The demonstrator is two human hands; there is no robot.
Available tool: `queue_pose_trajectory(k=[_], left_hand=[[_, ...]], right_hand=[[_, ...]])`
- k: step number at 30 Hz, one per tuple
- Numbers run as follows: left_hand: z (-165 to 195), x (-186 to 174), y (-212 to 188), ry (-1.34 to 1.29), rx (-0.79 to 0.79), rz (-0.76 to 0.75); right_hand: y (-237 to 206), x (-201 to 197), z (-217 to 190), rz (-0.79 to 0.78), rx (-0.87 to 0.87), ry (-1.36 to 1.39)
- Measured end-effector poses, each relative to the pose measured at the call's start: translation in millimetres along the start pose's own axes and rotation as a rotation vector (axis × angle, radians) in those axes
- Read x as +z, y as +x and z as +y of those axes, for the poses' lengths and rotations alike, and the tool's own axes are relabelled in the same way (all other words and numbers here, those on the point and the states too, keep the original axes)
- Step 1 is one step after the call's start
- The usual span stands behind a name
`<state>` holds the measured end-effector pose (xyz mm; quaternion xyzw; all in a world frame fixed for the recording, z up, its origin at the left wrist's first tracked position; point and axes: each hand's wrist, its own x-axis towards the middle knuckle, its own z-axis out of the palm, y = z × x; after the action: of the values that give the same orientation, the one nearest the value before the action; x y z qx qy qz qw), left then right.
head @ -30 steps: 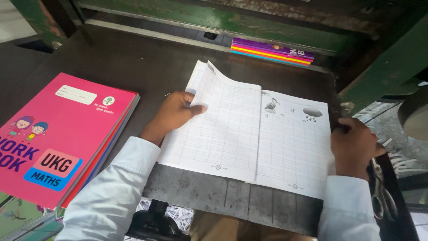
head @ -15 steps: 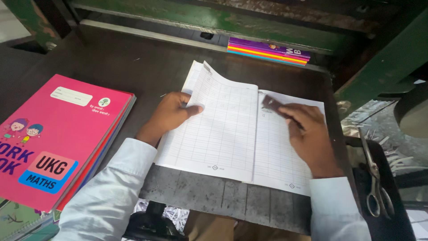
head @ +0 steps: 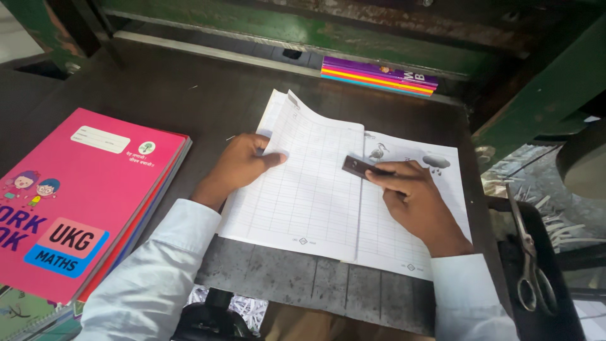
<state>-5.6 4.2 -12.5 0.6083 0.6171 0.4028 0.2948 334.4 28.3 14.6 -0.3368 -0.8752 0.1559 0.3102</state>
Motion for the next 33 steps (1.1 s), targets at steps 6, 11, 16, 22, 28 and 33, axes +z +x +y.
queue_pose_trajectory(k=[6,11,16,22,28,33], left_hand=[[-4.4,0.8,2.8,-0.01,0.037,-0.017],[-2.1,-0.6,1.5,-0.001,0.011,-0.01],[0.6,-1.0,1.3,0.028,-0.017,-0.018],[-0.5,-0.2,1.2,0.036,-0.043,-0.024],[-3.4,0.1,0.7,0.04,-0.007,0.007],[-4.3,1.5,2.0,-0.009,-0.017,-0.013]], right_hand=[[-1.9,2.0,-0.5,-0.03,0.075,0.034],[-0.9,4.2,-2.7,-0.011,0.065,0.011],[-1.3,3.0,-6.5,-0.036,0.141,-0.006],[0.2,4.1,-11.3,-0.009,0.142,-0.044],[2.8,3.4,-13.3,-0.042,0.196,-0.062],[4.5,2.3,-13.3,-0.042,0.137,-0.071]])
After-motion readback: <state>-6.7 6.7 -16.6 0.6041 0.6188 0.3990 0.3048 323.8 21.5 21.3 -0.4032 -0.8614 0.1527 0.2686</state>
